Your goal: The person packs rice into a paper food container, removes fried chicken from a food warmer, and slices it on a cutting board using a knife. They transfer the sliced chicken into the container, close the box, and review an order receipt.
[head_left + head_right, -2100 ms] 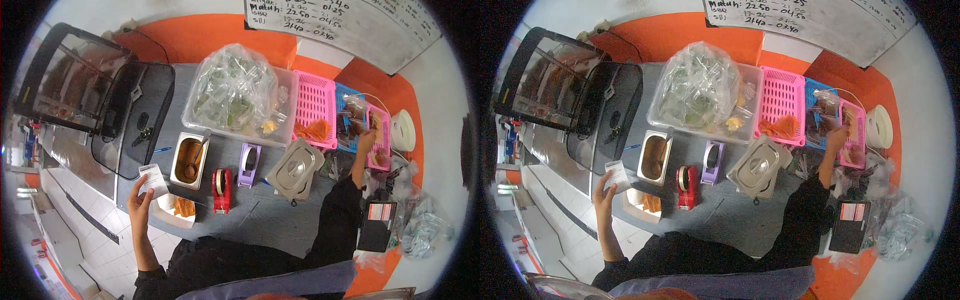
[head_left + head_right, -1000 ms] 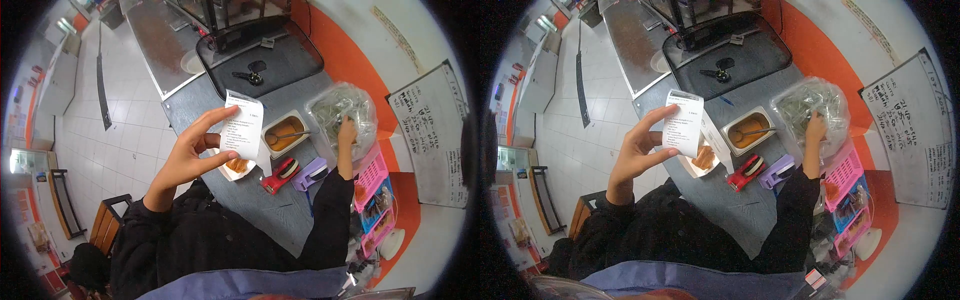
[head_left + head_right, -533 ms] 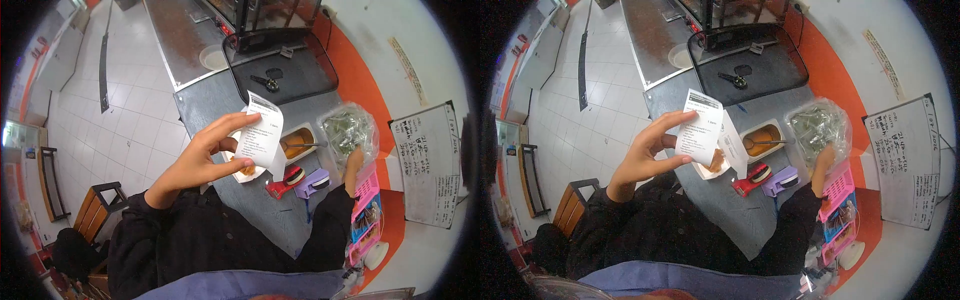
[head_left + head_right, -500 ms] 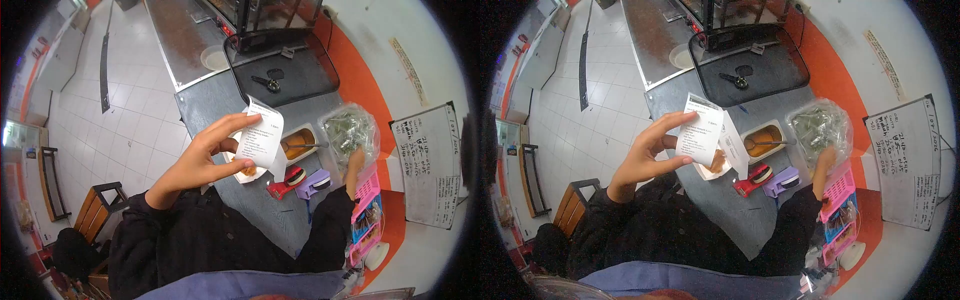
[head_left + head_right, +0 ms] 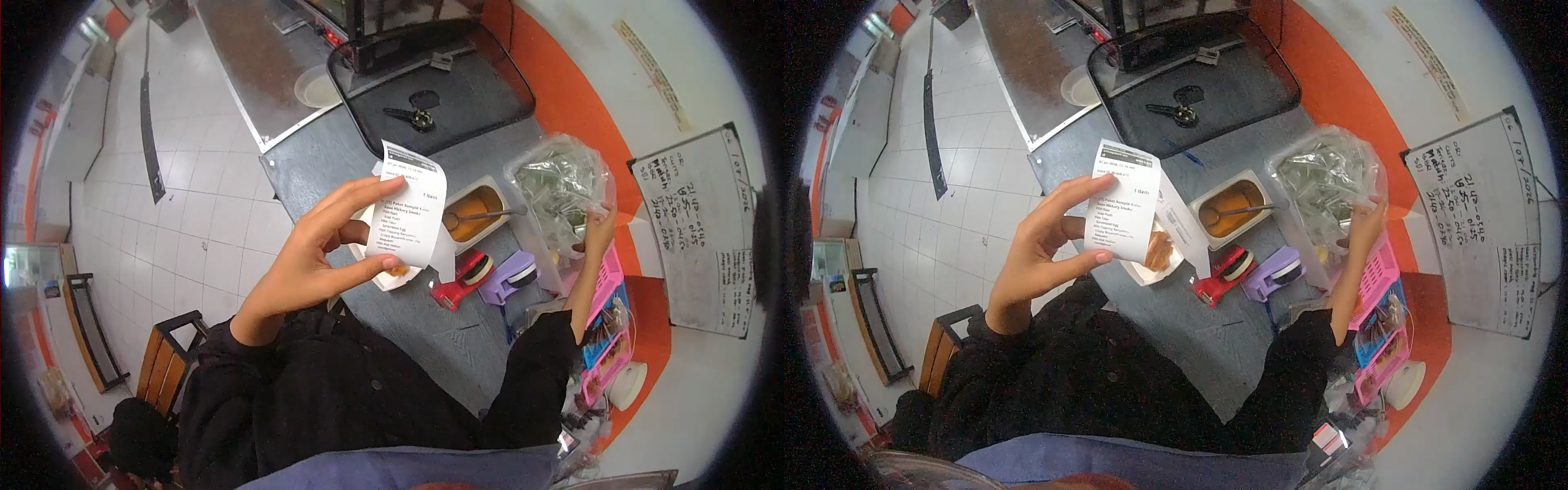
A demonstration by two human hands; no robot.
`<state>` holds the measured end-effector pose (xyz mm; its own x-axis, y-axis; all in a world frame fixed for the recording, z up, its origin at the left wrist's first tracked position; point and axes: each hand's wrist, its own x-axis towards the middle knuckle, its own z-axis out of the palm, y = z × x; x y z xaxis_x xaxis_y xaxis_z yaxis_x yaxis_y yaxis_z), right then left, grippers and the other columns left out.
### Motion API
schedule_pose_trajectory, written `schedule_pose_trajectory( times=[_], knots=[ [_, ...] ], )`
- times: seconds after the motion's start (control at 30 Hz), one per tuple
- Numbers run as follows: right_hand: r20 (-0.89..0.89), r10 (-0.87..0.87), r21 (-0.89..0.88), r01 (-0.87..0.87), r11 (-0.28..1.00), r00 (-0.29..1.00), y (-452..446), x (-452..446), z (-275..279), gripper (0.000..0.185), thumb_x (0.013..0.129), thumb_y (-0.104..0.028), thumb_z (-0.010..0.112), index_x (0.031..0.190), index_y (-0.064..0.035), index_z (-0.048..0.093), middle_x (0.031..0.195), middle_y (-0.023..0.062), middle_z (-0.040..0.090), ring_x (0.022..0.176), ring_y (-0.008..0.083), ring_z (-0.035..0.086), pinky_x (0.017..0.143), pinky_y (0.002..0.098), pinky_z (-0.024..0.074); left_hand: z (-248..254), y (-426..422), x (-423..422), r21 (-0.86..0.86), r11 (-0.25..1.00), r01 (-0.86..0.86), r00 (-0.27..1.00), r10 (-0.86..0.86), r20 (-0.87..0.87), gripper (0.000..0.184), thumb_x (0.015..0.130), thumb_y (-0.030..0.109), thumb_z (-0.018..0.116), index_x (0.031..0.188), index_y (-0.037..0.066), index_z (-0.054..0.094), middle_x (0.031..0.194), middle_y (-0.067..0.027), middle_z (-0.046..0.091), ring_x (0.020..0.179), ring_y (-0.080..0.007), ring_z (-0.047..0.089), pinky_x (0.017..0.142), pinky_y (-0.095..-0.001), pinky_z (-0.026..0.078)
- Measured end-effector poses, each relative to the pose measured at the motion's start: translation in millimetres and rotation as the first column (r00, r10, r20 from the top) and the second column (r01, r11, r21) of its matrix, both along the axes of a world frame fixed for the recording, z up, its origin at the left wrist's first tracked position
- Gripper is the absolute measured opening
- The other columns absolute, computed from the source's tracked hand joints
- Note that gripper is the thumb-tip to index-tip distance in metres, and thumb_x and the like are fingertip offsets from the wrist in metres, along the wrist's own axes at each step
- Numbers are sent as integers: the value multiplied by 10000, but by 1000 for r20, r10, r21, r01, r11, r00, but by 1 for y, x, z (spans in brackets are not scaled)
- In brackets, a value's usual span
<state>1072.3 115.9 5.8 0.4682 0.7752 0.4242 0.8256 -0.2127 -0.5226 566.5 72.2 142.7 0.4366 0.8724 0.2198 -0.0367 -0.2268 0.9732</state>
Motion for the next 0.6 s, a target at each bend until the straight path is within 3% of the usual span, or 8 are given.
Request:
schedule_pose_trajectory(
  times=[0.17,0.23,0.3,0.37,0.4,0.47,0.53,0.6],
  knots=[
    [-28,-57,-98,54,994,998,-13,-8,13,313,753,-157,664,1014,-35,543,823,116,621,723,181,604,668,305,443,-2,-2,7,-4,1000,3,1000,-3,-19,588,726,29,663,1267,68,437,1257,-148,412,1012,-228,559,836,-301,493],
    [-333,81,-8,-89,996,940,-22,-19,29,294,774,-160,655,1030,-35,585,869,98,635,756,133,587,693,281,446,-5,0,7,16,1000,-16,1000,16,-2,579,729,10,654,1263,58,436,1260,-143,412,1016,-227,555,835,-297,493],
    [-629,136,84,-107,991,765,-44,-100,77,214,800,-137,626,984,-27,620,878,69,639,785,112,578,726,260,448,-11,4,-3,28,998,-63,998,62,22,570,738,-37,630,1264,29,420,1283,-132,397,1031,-228,543,836,-296,490],
    [-643,240,17,-299,954,727,-70,-154,81,160,813,-120,606,937,-23,633,906,57,636,806,116,578,738,250,449,-17,9,-16,-23,991,-135,990,136,32,587,741,-37,629,1276,18,394,1286,-141,404,1028,-242,547,832,-319,493],
    [-640,335,-12,-445,895,691,-79,-181,73,205,800,-175,633,956,-43,630,862,34,623,800,110,561,725,242,436,-19,11,-22,-47,984,-171,985,172,21,590,742,-37,629,1278,11,386,1286,-149,407,1023,-251,551,832,-328,492],
    [-775,288,-55,-513,856,563,-93,-241,45,170,813,-191,619,882,-36,606,838,38,619,771,110,559,710,237,435,-25,16,-33,-58,978,-200,978,202,42,573,746,-28,632,1267,-3,395,1268,-167,425,998,-259,566,826,-339,493],
    [-738,193,-162,-447,879,647,-96,-296,15,159,841,-180,583,924,-45,568,803,49,647,682,109,572,654,242,444,-31,24,-45,-98,962,-254,967,252,-37,557,754,-15,634,1260,-10,403,1261,-178,429,987,-259,572,812,-339,495],
    [-692,219,-60,-357,932,688,-91,-334,-41,177,832,-190,587,925,-41,564,830,115,645,726,198,613,652,296,458,-37,34,-51,-119,963,-241,970,238,-39,548,758,-4,635,1259,-5,411,1249,-173,442,960,-245,584,791,-332,499]
  ],
)
